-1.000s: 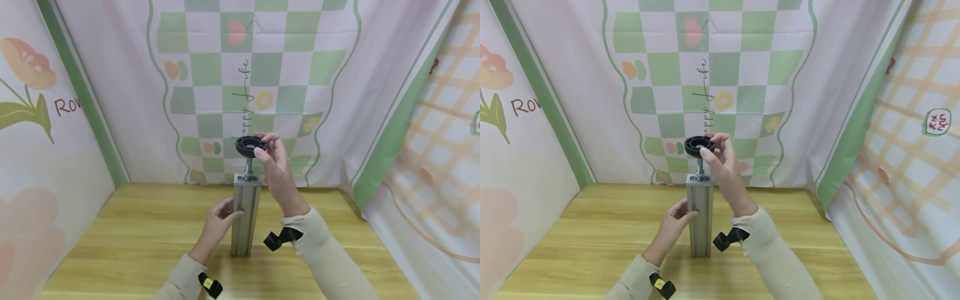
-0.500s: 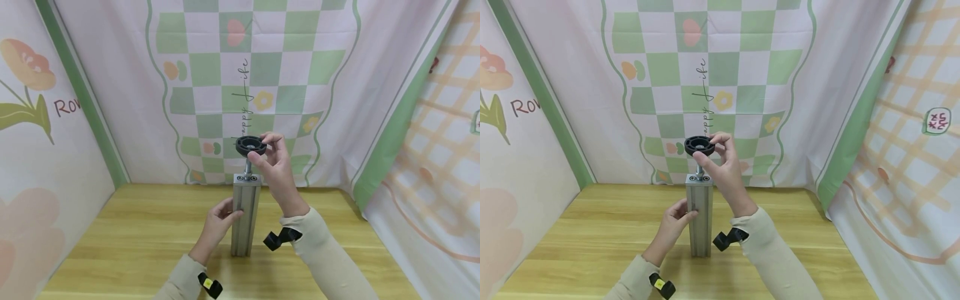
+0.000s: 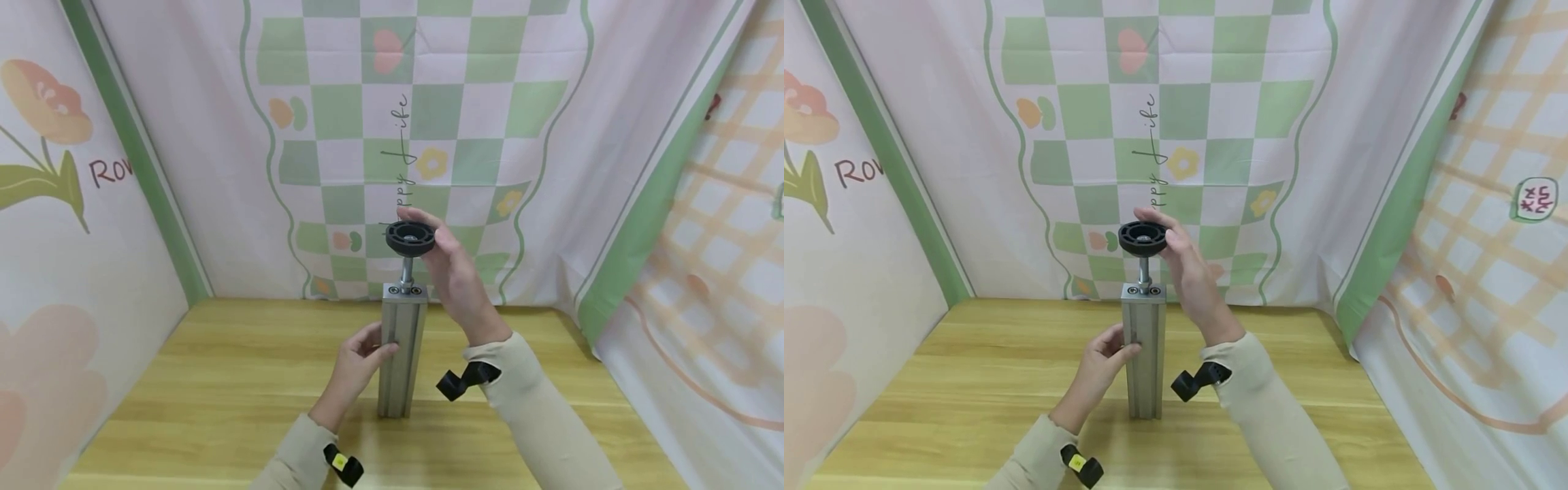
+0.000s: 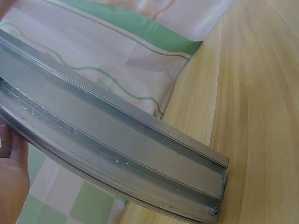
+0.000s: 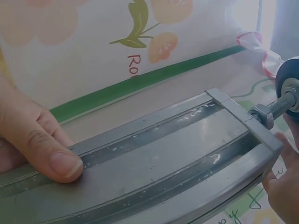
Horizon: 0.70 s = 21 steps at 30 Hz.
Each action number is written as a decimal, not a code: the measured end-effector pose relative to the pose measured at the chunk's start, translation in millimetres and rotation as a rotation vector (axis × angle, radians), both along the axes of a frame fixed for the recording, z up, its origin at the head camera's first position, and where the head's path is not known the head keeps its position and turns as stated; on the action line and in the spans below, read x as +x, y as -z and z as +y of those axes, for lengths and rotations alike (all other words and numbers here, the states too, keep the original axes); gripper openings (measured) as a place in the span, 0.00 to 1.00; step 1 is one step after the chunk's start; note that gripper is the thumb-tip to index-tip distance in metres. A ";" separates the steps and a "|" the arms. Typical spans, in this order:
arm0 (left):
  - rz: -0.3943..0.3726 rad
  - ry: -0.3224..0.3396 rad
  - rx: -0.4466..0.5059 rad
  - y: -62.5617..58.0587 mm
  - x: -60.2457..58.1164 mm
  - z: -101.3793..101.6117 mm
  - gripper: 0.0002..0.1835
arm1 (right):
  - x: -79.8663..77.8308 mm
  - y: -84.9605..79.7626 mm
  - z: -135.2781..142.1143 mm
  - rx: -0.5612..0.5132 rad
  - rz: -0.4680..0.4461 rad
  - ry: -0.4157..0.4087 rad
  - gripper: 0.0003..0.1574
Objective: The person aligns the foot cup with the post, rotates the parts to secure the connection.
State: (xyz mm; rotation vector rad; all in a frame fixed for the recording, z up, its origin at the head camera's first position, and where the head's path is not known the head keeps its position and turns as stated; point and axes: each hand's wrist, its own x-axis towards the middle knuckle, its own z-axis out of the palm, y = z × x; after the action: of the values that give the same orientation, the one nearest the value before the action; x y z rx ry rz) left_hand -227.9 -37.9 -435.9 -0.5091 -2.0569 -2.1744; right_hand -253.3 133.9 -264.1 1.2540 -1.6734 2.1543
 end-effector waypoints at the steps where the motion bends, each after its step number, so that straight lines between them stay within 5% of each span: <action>1: 0.001 -0.001 0.000 -0.3 0.2 0.0 0.23 | -0.4 0.0 0.3 -0.001 -0.001 -0.003 0.32; 12: -0.007 0.006 0.007 -1.7 0.8 0.3 0.24 | -1.3 0.2 1.3 -0.033 -0.026 0.013 0.25; 21: -0.006 0.006 0.010 -0.8 0.2 0.1 0.23 | -0.5 1.9 1.4 -0.025 0.011 0.108 0.20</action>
State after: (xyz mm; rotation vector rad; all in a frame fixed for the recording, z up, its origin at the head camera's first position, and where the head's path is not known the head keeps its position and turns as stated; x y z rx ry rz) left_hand -227.7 -37.8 -435.1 -0.5085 -2.0491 -2.1909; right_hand -253.8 135.4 -266.0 1.1395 -1.6639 2.0957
